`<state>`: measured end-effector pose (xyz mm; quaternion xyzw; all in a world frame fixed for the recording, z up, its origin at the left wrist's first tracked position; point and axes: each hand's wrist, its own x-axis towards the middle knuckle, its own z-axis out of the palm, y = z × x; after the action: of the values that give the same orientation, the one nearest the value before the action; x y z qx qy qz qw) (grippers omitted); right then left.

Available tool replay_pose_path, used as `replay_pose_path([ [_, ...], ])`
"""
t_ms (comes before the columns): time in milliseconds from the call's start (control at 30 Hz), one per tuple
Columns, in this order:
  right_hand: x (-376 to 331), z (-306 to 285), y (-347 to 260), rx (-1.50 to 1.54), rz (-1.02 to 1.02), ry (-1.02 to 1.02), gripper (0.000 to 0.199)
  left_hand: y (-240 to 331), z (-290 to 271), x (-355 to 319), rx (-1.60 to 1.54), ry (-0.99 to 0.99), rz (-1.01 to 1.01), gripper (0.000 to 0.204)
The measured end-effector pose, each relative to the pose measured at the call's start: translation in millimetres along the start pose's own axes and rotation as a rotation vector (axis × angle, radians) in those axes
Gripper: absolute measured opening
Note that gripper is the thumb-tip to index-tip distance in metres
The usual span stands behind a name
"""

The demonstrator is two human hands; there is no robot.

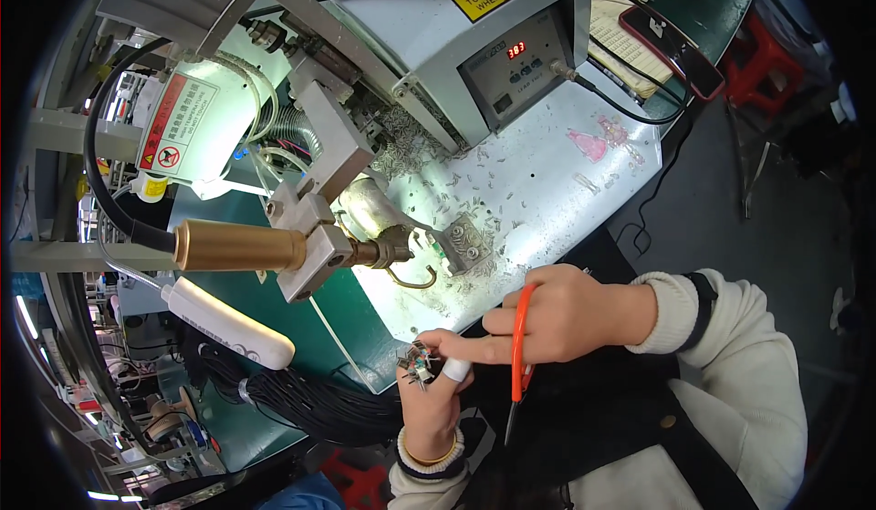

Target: The person trims the ends of wires using shears and then gathers a bundle of cables from the table. They wrap tape around the bundle by hand and use the shears to cut the tape before setting the bundle back down.

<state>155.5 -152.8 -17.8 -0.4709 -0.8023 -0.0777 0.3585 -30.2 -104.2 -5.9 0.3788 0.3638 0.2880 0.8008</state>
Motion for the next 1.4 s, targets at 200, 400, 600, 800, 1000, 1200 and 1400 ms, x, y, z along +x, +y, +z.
replay_pose_path([
  [200,0,-5,-6,-0.105,-0.019,-0.034,0.019,3,0,-2,0.273,0.103,0.042,0.015],
  [400,0,5,-13,0.477,0.464,-0.108,0.021,-10,9,1,0.851,0.126,0.590,0.016],
  [600,-7,13,-15,0.900,0.725,-0.083,0.016,-1,3,1,0.115,0.119,-0.008,0.015],
  [800,-8,6,-19,0.863,0.759,-0.074,0.023,-3,-1,0,0.161,0.114,0.076,0.014],
  [1000,-11,2,-29,0.484,0.850,-0.397,0.043,-4,5,-2,0.239,0.153,0.188,0.016],
  [1200,-11,3,-33,0.507,0.868,-0.385,0.045,-6,3,0,0.291,0.155,0.228,0.016],
  [1400,-9,-1,-30,0.565,0.871,-0.449,0.034,4,5,3,0.150,0.105,0.060,0.015],
])
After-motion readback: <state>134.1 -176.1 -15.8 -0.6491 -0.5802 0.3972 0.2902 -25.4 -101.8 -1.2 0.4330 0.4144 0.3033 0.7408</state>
